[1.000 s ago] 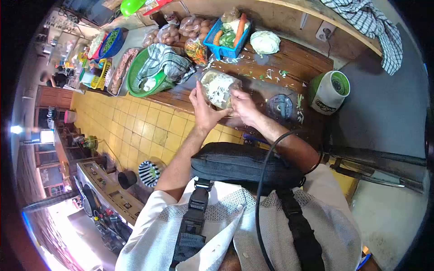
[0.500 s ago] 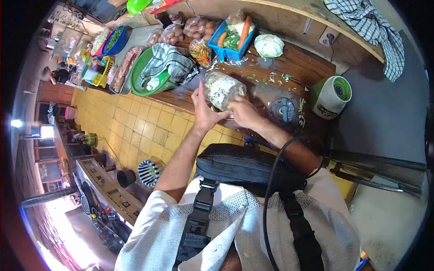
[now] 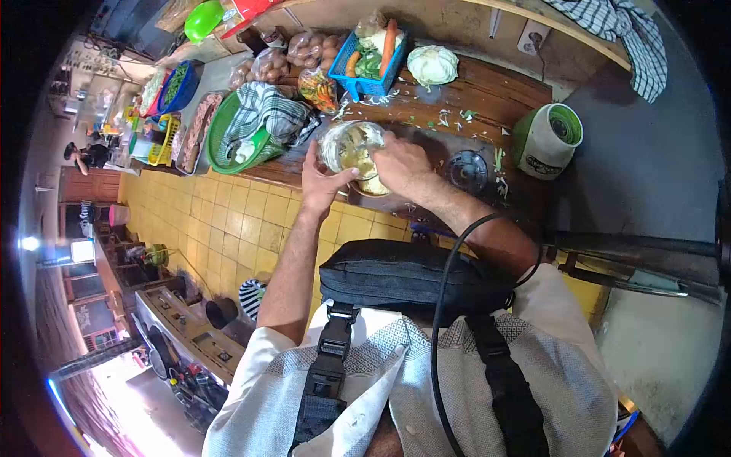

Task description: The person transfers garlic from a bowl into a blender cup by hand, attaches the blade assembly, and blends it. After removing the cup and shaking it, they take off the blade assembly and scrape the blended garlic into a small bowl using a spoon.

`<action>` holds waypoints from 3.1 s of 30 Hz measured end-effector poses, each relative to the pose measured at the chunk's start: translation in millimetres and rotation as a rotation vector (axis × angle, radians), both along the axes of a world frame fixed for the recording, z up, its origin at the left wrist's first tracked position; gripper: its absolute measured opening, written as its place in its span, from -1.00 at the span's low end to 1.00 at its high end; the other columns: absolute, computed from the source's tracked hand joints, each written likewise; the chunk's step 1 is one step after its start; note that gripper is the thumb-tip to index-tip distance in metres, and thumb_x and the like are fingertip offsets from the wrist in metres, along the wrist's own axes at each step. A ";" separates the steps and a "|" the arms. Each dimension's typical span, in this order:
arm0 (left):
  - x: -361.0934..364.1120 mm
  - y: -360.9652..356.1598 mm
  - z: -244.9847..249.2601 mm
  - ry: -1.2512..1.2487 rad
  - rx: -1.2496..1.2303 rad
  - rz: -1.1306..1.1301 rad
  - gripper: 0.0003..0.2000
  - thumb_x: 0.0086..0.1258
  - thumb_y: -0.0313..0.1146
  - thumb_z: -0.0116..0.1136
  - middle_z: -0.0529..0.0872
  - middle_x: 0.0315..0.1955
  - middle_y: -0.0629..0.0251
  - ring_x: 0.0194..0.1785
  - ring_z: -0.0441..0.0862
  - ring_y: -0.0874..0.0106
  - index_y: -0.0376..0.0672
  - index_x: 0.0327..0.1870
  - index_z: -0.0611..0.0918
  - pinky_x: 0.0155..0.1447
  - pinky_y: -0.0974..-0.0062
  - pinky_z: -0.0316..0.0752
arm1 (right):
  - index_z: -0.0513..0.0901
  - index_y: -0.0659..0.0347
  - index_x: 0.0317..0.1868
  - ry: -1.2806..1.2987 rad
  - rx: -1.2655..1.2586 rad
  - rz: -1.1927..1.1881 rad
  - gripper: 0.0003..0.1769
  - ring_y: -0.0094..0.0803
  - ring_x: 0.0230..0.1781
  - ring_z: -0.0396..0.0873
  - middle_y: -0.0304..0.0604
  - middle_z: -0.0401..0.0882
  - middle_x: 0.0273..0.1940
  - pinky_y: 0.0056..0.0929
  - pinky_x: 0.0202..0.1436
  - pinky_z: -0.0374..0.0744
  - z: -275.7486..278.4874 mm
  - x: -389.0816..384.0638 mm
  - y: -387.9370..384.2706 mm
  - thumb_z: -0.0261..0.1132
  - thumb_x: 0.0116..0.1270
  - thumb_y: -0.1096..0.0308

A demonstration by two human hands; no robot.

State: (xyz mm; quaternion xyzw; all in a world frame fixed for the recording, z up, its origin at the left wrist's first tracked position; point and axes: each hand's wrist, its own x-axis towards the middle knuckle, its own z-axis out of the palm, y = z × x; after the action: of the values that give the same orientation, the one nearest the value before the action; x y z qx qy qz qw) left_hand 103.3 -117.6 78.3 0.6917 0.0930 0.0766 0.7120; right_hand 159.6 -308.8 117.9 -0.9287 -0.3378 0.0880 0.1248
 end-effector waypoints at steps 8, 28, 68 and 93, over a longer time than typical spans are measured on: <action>3.7 0.4 18.3 0.046 0.052 -0.067 0.08 0.03 -0.50 0.55 0.61 0.08 -0.05 0.02 0.65 0.35 -0.62 0.45 -0.05 0.07 0.45 0.63 | 0.63 0.27 0.02 -0.141 -0.085 0.159 -0.66 -0.12 -0.03 0.61 0.00 0.53 -0.12 -0.16 -0.06 0.65 1.8 15.3 1.6 0.14 0.31 0.32; -10.0 13.1 27.0 0.054 -0.329 -0.127 0.05 0.11 -0.66 0.35 0.30 0.40 0.04 0.40 0.34 0.23 -0.31 0.56 -0.15 0.39 0.25 0.38 | 0.50 0.28 0.17 -0.004 0.124 0.008 -0.56 0.02 -0.17 0.70 0.19 0.54 -0.09 -0.05 -0.20 0.69 23.3 -9.6 2.6 0.19 0.27 0.41; -9.4 -3.2 14.5 -0.088 -0.156 -0.035 0.07 0.08 -0.57 0.48 0.38 0.33 0.03 0.34 0.41 0.30 -0.30 0.54 -0.07 0.38 0.33 0.41 | 0.58 0.07 0.21 -0.009 0.212 -0.059 -0.51 0.01 -0.12 0.67 0.08 0.54 -0.10 -0.03 -0.07 0.63 32.6 -9.2 -10.3 0.20 0.22 0.45; -9.6 4.1 47.2 0.220 -0.131 -0.051 0.00 0.20 -0.34 0.47 0.58 0.12 0.04 -0.09 0.68 0.38 -0.30 0.54 -0.02 -0.21 0.45 0.67 | 0.75 0.09 -0.11 -0.092 0.264 0.062 -0.69 -0.03 -0.09 0.67 0.04 0.63 -0.10 -0.13 -0.10 0.65 63.5 5.1 -9.4 0.19 0.16 0.48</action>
State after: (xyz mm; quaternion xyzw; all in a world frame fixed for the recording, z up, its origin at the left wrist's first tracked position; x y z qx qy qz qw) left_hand 93.7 -113.5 125.5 0.6500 0.1578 -0.0242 0.7430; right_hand 164.7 -318.3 181.5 -0.8964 -0.3804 0.0038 0.2275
